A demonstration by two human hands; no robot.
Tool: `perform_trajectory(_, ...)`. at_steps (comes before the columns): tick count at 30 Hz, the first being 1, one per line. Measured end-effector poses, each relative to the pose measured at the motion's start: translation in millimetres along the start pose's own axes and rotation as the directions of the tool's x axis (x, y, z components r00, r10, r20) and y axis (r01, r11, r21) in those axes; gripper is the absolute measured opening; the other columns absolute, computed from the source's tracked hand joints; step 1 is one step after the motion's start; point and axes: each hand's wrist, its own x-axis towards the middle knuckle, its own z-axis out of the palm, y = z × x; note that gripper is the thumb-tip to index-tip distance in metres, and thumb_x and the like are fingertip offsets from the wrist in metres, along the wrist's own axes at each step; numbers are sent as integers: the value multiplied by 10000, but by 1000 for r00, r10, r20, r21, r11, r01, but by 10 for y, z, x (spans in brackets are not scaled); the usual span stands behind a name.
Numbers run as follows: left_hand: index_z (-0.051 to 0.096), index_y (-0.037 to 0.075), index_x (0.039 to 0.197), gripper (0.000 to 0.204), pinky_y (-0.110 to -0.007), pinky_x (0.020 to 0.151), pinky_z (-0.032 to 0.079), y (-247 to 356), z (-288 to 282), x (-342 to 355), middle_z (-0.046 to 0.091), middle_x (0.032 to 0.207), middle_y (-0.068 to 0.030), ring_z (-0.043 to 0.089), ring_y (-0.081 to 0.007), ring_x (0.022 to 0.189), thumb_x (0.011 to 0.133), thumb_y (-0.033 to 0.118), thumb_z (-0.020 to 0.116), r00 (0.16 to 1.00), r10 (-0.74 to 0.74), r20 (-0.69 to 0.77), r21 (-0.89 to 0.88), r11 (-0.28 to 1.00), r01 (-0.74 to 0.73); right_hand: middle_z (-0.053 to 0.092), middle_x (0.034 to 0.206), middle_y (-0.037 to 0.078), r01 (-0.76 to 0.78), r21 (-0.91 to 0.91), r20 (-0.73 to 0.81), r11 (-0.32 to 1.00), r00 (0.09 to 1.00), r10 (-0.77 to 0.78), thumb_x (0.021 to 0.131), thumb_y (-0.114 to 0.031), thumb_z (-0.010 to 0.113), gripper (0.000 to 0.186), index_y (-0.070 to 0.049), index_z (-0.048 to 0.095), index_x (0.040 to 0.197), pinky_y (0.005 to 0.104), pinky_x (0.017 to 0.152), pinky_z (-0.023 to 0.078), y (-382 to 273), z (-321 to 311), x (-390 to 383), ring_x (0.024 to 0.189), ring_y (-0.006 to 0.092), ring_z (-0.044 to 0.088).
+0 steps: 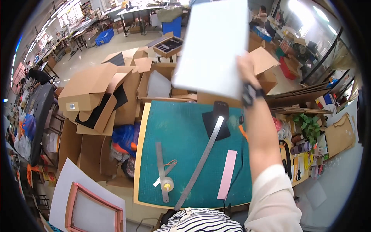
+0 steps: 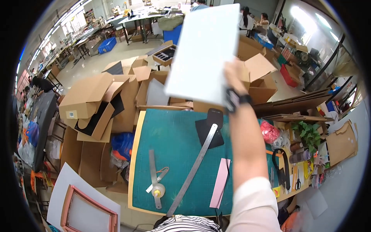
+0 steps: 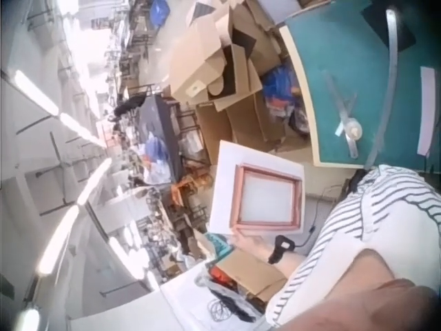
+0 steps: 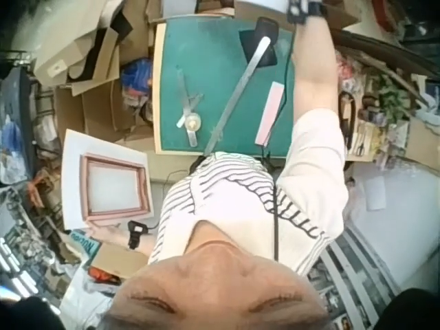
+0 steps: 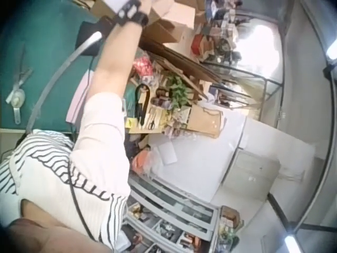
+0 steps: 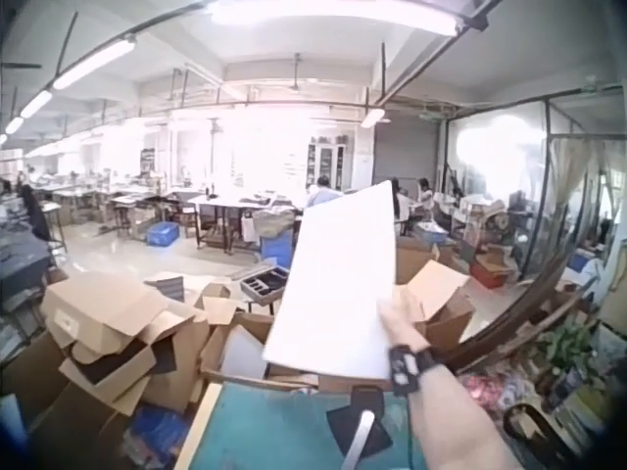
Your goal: The person is cutting and preparing leather pieces in a workshop using a ruler and utility knife.
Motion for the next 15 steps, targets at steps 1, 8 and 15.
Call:
perform_trajectory(1,499,-103,1127,423,-370,873,430,-5,48,63,557,1106,-219,528,-269,975,906,247,585,1000,5,7,19,1000,-5,600,779,103,46,-2,7,999,999,-46,852,-274,551,292,-10,576,973,381,589,460,19,469,285,676,228,558)
perform_trajectory(8,527,-108,1133,465,-371,860,434,-385,-148,587,575,1090,-206,540,-278,930,906,293,591,980,113,162,-60,993,-104,642,839,245,128,-304,661,944,742,112,809,-406,601,418,9,651,828,450,710,510,-493,1846,-1465,808,369,633)
perform_trajectory(15,522,-116,1140,469,-371,811,445,-812,78,1063,588,999,-211,546,-273,881,917,293,574,961,138,241,107,980,-168,622,827,141,-329,-663,402,673,601,691,729,-579,664,562,-44,579,881,435,650,510,-116,965,-4280,734,334,626)
